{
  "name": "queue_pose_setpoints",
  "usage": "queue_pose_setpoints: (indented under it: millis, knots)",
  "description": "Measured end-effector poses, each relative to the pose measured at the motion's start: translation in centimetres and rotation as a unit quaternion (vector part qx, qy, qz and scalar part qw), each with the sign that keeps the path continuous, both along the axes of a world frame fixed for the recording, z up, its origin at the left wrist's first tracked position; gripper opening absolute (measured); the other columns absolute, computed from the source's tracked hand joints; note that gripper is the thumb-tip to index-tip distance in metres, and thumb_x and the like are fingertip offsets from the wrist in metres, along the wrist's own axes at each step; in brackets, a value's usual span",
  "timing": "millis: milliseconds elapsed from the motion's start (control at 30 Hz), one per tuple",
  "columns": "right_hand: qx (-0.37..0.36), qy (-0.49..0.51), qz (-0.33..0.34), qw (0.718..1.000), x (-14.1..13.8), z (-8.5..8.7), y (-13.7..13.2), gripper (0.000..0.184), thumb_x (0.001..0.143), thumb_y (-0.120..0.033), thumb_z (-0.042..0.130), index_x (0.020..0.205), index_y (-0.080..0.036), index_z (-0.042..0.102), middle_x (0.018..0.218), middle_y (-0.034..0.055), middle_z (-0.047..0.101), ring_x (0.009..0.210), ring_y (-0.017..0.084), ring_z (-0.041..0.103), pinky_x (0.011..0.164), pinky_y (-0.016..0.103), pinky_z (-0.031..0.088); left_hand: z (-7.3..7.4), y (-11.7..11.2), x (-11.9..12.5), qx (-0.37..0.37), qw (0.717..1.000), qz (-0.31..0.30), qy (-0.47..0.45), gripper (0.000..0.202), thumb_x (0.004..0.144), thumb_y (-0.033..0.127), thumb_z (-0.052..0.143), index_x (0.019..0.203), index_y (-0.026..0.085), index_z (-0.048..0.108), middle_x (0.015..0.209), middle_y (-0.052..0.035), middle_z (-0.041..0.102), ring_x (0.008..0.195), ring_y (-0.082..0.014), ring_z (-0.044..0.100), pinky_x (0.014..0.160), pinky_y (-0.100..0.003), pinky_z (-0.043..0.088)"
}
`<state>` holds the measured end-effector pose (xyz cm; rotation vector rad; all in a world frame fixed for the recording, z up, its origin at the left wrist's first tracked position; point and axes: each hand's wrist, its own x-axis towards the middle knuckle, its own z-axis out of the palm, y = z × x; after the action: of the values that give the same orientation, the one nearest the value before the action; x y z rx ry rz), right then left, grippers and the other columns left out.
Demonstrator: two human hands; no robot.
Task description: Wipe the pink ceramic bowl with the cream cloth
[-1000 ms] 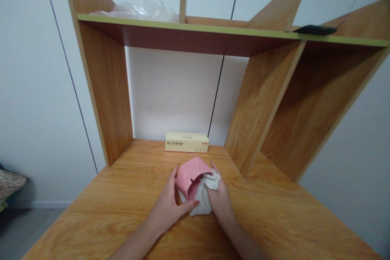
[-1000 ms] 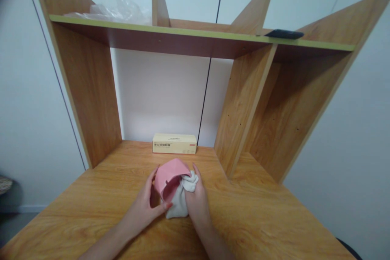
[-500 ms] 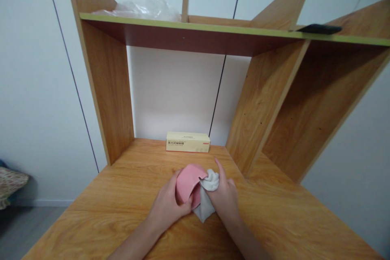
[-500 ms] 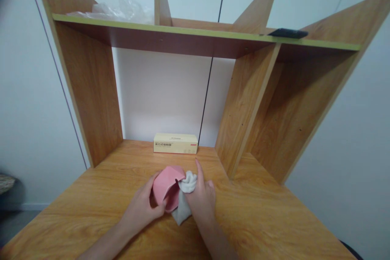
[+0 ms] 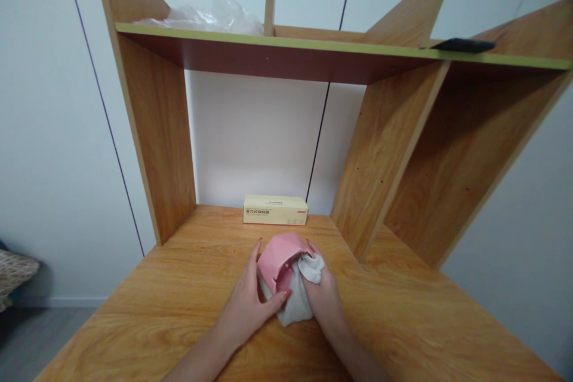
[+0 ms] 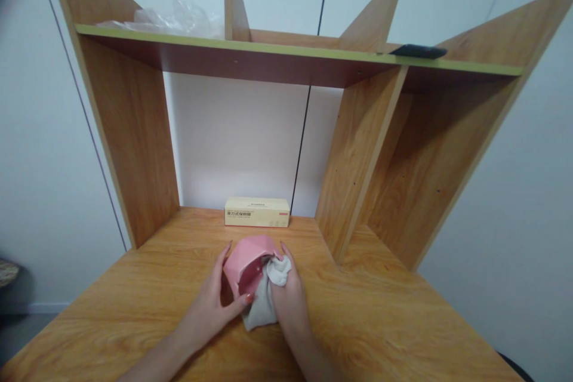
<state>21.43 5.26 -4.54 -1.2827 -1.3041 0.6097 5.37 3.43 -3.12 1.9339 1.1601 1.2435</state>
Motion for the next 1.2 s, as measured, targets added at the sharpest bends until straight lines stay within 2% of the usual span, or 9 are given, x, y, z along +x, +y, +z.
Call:
queue_pose_setpoints:
  millis: [167, 267, 400, 467, 667, 800, 900, 1033, 1200]
  knots:
    - [0.015, 0.004, 0.008, 1.0, -0.3, -0.2, 0.4, 0.047, 0.071, -0.031, 0.052, 0.116, -0.017, 0.047, 0.111, 0.0097, 0.06, 0.098, 0.02, 0.057, 0.081, 0.03, 0.045, -0.3, 0.0, 0.3, -0.006, 0.999, -0.025, -0.029, 0.064, 0.074, 0.03, 0.054, 0.128, 0.014, 0.023, 0.123, -0.0141, 0.048, 0.112, -0.0222, 0.046, 0.095, -0.038, 0.036]
    - [-0.011, -0.094, -0.051, 0.994, 0.2, 0.2, 0.0, 0.057, 0.069, -0.028, 0.054, 0.123, -0.019, 0.041, 0.096, 0.0074, 0.066, 0.085, 0.021, 0.061, 0.07, 0.029, 0.047, 0.0, 0.0, -0.1, 0.021, 1.0, 0.007, 0.009, 0.064, 0.07, 0.029, 0.056, 0.126, 0.015, 0.029, 0.124, -0.0131, 0.048, 0.113, -0.0241, 0.046, 0.096, -0.038, 0.036]
    - [-0.037, -0.266, -0.11, 0.957, 0.7, 0.9, -0.6, 0.059, 0.069, -0.026, 0.053, 0.126, -0.02, 0.039, 0.074, 0.0058, 0.066, 0.069, 0.023, 0.061, 0.06, 0.03, 0.043, 0.4, -0.1, -0.7, 0.049, 0.994, 0.018, 0.093, 0.071, 0.066, 0.031, 0.059, 0.129, 0.016, 0.031, 0.128, -0.0123, 0.045, 0.114, -0.0259, 0.046, 0.095, -0.037, 0.037]
    - [-0.032, -0.304, -0.112, 0.945, 0.7, 1.1, -0.8, 0.062, 0.069, -0.025, 0.052, 0.128, -0.019, 0.036, 0.07, 0.0052, 0.065, 0.067, 0.024, 0.06, 0.06, 0.031, 0.041, 0.4, -0.1, -0.8, 0.061, 0.991, 0.023, 0.116, 0.071, 0.066, 0.033, 0.058, 0.13, 0.017, 0.031, 0.128, -0.0115, 0.046, 0.112, -0.0262, 0.047, 0.093, -0.037, 0.038]
    - [-0.039, -0.157, -0.01, 0.987, 0.3, 0.5, -0.8, 0.057, 0.073, -0.025, 0.047, 0.127, -0.016, 0.035, 0.07, 0.0032, 0.066, 0.062, 0.018, 0.06, 0.059, 0.028, 0.045, 0.5, -0.1, -0.8, 0.067, 0.99, 0.035, 0.117, 0.073, 0.069, 0.036, 0.055, 0.133, 0.018, 0.025, 0.129, -0.0125, 0.045, 0.111, -0.0271, 0.048, 0.092, -0.039, 0.038]
    - [-0.007, -0.004, -0.002, 1.0, 0.0, 0.0, -0.3, 0.056, 0.072, -0.028, 0.05, 0.125, -0.016, 0.038, 0.102, 0.0089, 0.064, 0.087, 0.018, 0.061, 0.073, 0.028, 0.048, 0.4, -0.1, -0.4, 0.015, 0.997, 0.043, 0.058, 0.08, 0.07, 0.039, 0.057, 0.135, 0.016, 0.015, 0.133, -0.0151, 0.038, 0.116, -0.0273, 0.043, 0.094, -0.041, 0.036]
    - [0.012, 0.061, 0.019, 0.998, -0.2, -0.2, 0.0, 0.056, 0.07, -0.029, 0.052, 0.123, -0.016, 0.04, 0.116, 0.0111, 0.057, 0.099, 0.019, 0.057, 0.079, 0.028, 0.047, -0.1, -0.1, 0.0, -0.027, 0.999, 0.015, 0.018, 0.075, 0.072, 0.04, 0.056, 0.132, 0.013, 0.019, 0.131, -0.0156, 0.039, 0.117, -0.0254, 0.041, 0.096, -0.039, 0.034]
    - [0.01, 0.042, 0.033, 0.999, -0.3, 0.0, 0.0, 0.057, 0.068, -0.027, 0.053, 0.122, -0.016, 0.04, 0.108, 0.0098, 0.062, 0.091, 0.019, 0.06, 0.073, 0.027, 0.049, -0.4, 0.0, 0.3, -0.042, 0.999, 0.022, -0.027, 0.063, 0.074, 0.035, 0.053, 0.126, 0.013, 0.028, 0.121, -0.0138, 0.05, 0.109, -0.0231, 0.048, 0.092, -0.037, 0.038]
    - [-0.029, -0.148, -0.065, 0.986, 0.3, 0.6, -0.4, 0.062, 0.067, -0.026, 0.055, 0.126, -0.02, 0.038, 0.083, 0.0057, 0.067, 0.073, 0.021, 0.063, 0.061, 0.028, 0.046, 0.3, 0.0, -0.3, 0.021, 0.998, 0.044, 0.04, 0.061, 0.068, 0.031, 0.057, 0.123, 0.016, 0.036, 0.119, -0.0111, 0.052, 0.107, -0.0246, 0.05, 0.092, -0.037, 0.038]
